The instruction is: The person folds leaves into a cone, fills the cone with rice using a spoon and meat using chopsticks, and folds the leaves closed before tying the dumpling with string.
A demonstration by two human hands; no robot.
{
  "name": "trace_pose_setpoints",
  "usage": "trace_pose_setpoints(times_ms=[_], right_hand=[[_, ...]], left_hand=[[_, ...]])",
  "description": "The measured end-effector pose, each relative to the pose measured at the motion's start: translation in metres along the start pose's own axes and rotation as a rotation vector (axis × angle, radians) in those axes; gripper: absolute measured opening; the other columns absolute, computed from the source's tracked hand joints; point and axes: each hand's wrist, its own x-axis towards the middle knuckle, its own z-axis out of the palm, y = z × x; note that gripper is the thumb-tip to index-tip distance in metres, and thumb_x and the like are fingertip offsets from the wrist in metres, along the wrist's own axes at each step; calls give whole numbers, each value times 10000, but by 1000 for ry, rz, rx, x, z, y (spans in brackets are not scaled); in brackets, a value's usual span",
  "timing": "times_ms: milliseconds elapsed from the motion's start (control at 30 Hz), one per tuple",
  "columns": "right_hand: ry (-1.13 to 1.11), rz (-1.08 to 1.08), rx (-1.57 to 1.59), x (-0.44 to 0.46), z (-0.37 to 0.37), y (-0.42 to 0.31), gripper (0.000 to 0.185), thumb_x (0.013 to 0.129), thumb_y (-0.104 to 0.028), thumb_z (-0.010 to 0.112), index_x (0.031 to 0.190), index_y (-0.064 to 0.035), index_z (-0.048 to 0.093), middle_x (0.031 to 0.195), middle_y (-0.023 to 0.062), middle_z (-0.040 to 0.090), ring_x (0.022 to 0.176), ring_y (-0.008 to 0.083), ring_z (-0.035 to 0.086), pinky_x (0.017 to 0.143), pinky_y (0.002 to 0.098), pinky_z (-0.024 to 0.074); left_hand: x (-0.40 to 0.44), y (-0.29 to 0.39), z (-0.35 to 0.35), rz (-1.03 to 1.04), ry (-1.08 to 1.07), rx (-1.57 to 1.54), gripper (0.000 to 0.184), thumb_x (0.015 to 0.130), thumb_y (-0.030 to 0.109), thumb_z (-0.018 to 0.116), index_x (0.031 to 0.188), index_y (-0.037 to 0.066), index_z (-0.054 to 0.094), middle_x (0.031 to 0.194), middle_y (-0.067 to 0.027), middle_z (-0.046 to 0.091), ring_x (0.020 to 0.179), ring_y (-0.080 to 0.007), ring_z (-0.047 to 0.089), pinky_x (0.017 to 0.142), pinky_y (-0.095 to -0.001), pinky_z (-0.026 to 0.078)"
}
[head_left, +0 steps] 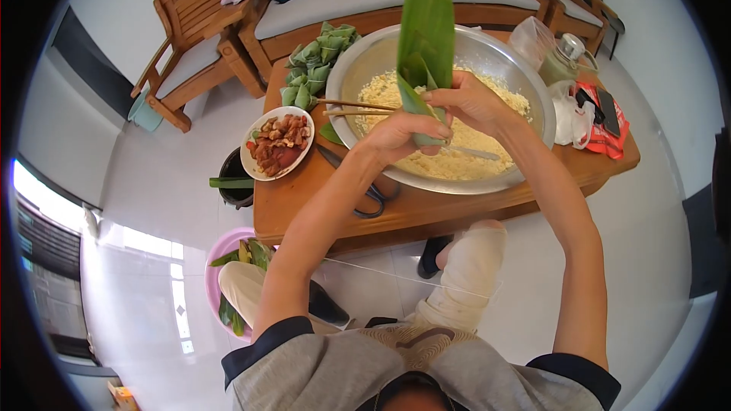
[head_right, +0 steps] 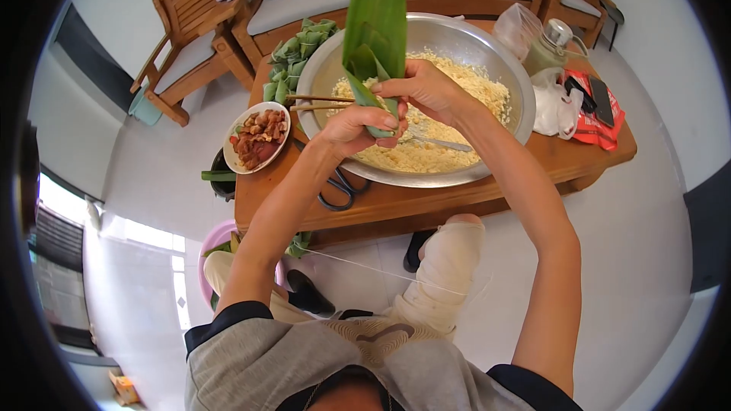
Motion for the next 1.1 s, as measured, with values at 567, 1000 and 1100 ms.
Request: trace_pose_setpoints(times_ms=[567, 1000, 1100], right_hand=[[100, 35, -694, 5, -42, 43, 271, 790, -10, 500, 1059, 22, 525, 889, 94, 584, 795, 142, 585, 693, 256, 475], [-220, -103, -112, 11, 14, -18, 552, 728, -252, 669, 1150, -2, 416, 1043, 89, 528, 992, 175, 516, 769, 283, 465], [-113, -66, -178, 8, 20, -20, 460, 707, -135, 666, 1099, -10, 461, 1012, 89, 544, 966, 178, 537, 790, 292, 464]], left_hand=[[-5, -3, -8, 40, 100, 15, 256, 674, 112, 617, 899, 22, 532, 738, -68, 546, 564, -124, 449, 490, -242, 336], [-4, 3, 0, 11, 40, 53, 263, 642, 111, 642, 855, 35, 507, 710, -69, 514, 545, -131, 438, 465, -241, 330], [0, 0, 0, 27, 19, 48, 256, 642, 92, 642, 853, 29, 510, 696, -74, 513, 550, -138, 449, 446, -243, 326]])
